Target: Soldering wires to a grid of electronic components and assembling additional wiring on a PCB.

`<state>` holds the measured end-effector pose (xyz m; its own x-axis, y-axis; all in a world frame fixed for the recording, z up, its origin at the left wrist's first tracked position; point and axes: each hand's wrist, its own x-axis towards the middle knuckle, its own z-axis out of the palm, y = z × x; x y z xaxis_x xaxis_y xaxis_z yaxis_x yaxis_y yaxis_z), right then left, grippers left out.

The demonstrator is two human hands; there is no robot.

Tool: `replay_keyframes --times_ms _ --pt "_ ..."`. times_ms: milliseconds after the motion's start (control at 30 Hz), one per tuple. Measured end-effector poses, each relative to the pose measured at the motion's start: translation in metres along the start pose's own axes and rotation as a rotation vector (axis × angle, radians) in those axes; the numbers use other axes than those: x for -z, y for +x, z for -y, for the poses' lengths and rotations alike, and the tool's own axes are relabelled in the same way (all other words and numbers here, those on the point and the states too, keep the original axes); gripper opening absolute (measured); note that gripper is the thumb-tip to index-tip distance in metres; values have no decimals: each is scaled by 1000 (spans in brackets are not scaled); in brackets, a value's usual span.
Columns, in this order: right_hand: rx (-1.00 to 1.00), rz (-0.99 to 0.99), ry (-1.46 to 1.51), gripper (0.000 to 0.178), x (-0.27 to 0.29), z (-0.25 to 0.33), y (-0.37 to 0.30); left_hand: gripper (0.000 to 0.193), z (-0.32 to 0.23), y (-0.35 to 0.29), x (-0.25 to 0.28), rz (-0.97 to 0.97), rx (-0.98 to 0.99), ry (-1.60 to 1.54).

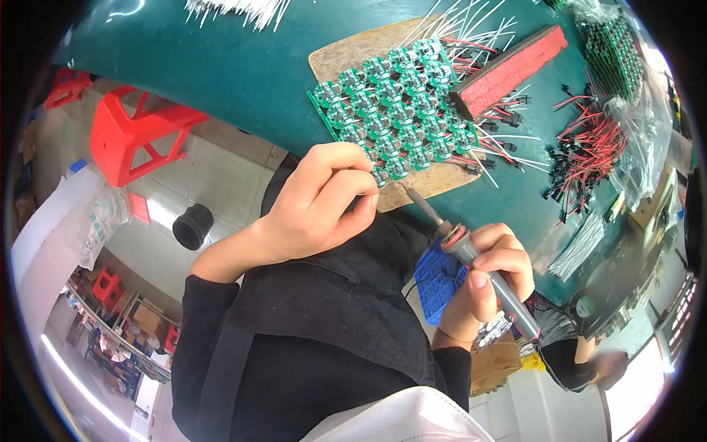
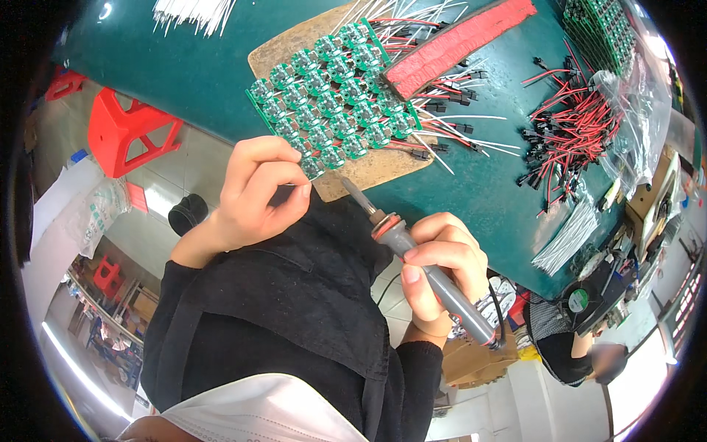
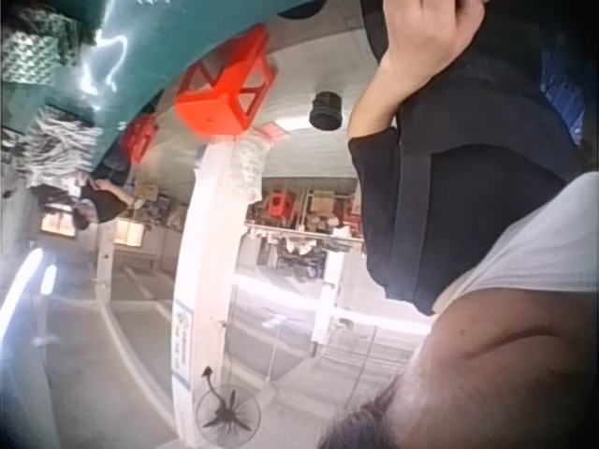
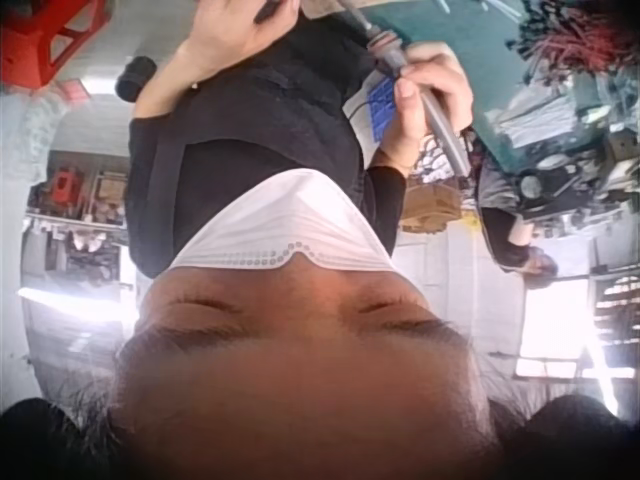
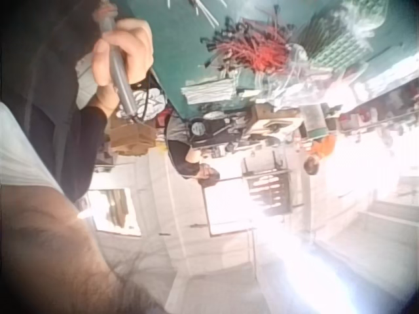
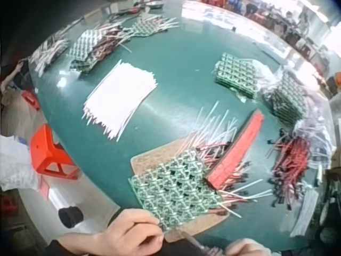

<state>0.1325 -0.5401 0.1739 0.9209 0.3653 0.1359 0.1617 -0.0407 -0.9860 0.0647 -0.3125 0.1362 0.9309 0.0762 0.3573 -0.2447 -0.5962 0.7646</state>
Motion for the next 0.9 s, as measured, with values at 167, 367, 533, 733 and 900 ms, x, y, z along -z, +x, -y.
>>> replay_keyframes --times_ms 167,367,533,733,900 --pt "-13 33 -4 17 0 -2 2 27 2 0 -3 -4 14 37" --pt "-9 86 -1 15 0 -8 5 27 3 2 -5 -23 9 46" --pt "-46 59 17 12 -1 -8 3 27 4 0 -6 -29 17 63" --pt "-43 64 29 12 1 -10 3 26 6 0 -6 -31 13 87" --pt "-45 67 4 12 2 -6 1 25 8 1 -5 9 6 56"
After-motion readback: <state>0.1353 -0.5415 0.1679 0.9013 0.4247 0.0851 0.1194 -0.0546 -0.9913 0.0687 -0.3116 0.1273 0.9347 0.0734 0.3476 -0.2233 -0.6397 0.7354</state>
